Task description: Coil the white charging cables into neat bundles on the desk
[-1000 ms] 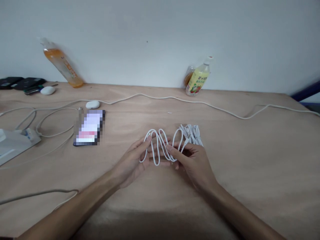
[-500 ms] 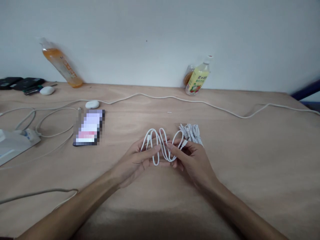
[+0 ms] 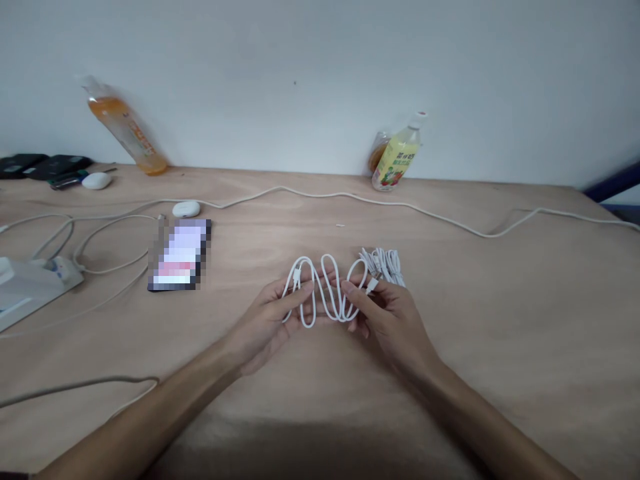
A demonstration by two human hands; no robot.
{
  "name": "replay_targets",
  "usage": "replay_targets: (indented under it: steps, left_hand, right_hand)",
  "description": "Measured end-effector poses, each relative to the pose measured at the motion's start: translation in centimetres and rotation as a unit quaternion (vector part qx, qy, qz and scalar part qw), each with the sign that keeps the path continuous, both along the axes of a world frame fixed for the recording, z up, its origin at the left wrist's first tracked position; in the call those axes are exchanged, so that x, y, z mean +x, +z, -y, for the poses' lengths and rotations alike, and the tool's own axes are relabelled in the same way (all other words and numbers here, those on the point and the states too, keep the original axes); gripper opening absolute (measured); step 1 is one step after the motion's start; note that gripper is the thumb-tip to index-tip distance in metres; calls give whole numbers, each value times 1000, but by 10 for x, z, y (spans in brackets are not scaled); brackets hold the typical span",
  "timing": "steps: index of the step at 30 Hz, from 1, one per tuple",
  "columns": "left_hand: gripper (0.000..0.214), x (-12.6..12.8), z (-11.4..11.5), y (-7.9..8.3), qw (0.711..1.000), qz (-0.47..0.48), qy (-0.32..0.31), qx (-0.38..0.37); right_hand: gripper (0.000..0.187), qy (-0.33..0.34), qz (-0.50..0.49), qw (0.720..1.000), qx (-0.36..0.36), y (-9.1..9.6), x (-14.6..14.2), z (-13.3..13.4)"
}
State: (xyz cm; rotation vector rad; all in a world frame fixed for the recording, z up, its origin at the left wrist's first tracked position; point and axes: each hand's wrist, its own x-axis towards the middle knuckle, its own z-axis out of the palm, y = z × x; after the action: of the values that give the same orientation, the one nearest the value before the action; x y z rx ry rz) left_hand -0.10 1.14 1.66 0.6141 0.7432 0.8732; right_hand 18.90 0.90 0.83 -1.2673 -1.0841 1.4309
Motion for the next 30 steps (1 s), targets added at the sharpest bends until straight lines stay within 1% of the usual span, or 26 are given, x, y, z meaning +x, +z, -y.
replay_targets:
  steps: [3,7,11,20,24,30]
  left_hand:
    - [31,0,-1,1,1000,-9,8,1]
    - [33,0,-2,1,998,-42,37,-14]
    - [35,0,-2,4,998,-34,49,-23]
    - [30,1,-3,7,999,-22,38,-28]
    - [31,1,-2,8,998,-24,40,-34]
    - [36,-1,-3,9,999,-2,18,-49]
  right_hand:
    - [47,-6,15,1000,0,-1,1,0]
    - [50,-7,16,1000,-7,-1,1,0]
    - [51,0,12,1000,-10,0,2,-1]
    - [43,32,-2,999,-13,0,4,-2]
    - [41,45,-1,999,-5,2,5,-3]
    - [44,28,14,1000,-3,2,5,-3]
